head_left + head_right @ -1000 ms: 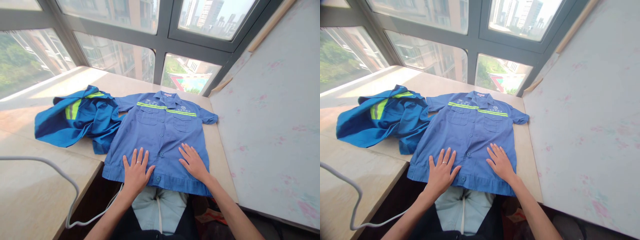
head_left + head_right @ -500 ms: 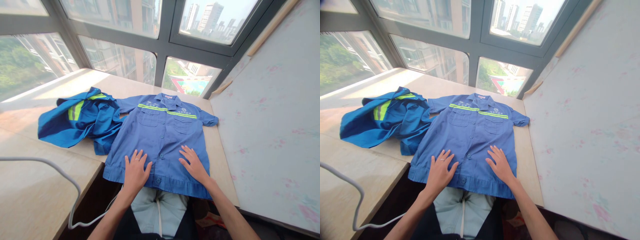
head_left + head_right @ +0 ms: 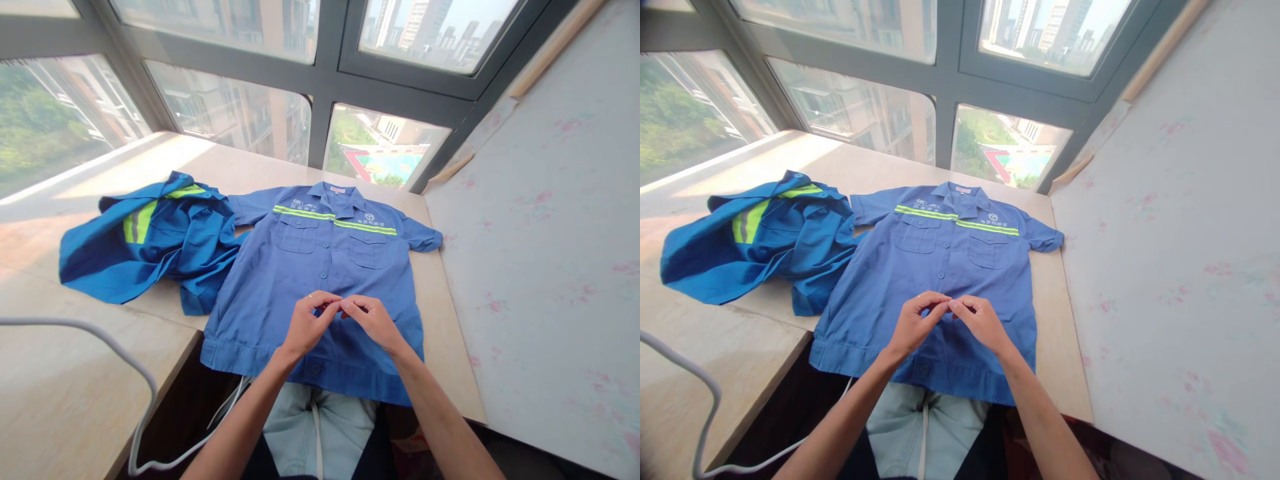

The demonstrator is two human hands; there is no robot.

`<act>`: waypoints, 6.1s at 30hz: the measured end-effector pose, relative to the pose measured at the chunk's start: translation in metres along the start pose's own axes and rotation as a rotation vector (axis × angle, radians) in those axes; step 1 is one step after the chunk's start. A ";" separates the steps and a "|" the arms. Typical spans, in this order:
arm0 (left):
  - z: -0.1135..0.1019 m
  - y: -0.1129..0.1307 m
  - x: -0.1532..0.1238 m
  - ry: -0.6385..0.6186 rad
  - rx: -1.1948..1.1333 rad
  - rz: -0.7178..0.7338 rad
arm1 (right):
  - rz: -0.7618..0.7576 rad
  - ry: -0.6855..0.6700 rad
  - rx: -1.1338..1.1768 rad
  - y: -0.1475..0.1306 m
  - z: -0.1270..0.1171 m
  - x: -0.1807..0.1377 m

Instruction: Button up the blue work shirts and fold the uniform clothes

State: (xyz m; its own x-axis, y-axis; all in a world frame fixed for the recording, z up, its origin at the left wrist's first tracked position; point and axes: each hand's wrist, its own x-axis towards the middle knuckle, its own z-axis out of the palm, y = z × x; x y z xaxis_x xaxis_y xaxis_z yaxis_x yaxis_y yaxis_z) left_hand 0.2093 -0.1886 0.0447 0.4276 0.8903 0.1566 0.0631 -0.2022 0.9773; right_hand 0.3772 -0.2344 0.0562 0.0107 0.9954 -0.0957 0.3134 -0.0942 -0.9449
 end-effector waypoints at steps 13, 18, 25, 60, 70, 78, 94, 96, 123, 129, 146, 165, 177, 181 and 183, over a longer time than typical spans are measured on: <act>-0.006 -0.014 0.013 -0.065 -0.052 -0.056 | 0.080 -0.124 0.062 0.013 -0.004 0.013; -0.010 -0.023 0.019 -0.048 -0.052 -0.025 | 0.117 -0.180 0.115 0.012 -0.003 0.023; -0.011 -0.030 0.024 -0.032 -0.044 -0.036 | 0.192 -0.250 0.199 0.013 -0.003 0.036; -0.023 -0.024 0.076 -0.238 0.752 -0.324 | -0.487 -0.382 -1.006 0.013 -0.037 0.121; -0.015 -0.025 0.086 -0.128 0.738 -0.343 | -0.765 -0.228 -0.957 0.025 -0.032 0.123; -0.015 -0.038 0.087 0.015 0.342 -0.393 | -0.846 -0.070 -0.850 0.043 -0.026 0.114; -0.015 -0.048 0.088 0.032 0.183 -0.386 | -0.832 0.132 -0.839 0.054 -0.016 0.105; -0.016 -0.048 0.088 0.027 0.178 -0.380 | -0.800 0.118 -0.843 0.055 -0.015 0.106; -0.004 -0.032 0.072 0.062 0.569 -0.248 | -0.696 -0.036 -0.833 0.056 -0.016 0.110; 0.005 -0.037 0.065 0.151 0.615 -0.220 | -0.653 -0.046 -0.741 0.053 -0.017 0.110; 0.001 -0.042 0.066 0.180 0.515 -0.246 | -0.510 -0.113 -0.484 0.055 -0.021 0.118; -0.004 -0.042 0.068 0.177 0.410 -0.228 | -0.472 -0.127 -0.647 0.047 -0.017 0.117; -0.006 -0.043 0.072 0.142 0.391 -0.221 | -0.296 -0.017 -0.729 0.047 -0.002 0.118; -0.006 -0.044 0.073 0.156 0.398 -0.236 | -0.318 0.032 -0.612 0.050 -0.001 0.116; -0.005 -0.044 0.073 0.169 0.409 -0.247 | -0.350 0.059 -0.570 0.052 -0.001 0.114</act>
State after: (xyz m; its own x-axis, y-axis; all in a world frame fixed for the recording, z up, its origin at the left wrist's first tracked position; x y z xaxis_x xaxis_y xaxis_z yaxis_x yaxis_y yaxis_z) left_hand 0.2330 -0.1131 0.0138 0.2056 0.9785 -0.0180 0.5060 -0.0906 0.8577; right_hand 0.3957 -0.1258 -0.0032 -0.1361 0.9662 0.2189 0.7601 0.2436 -0.6025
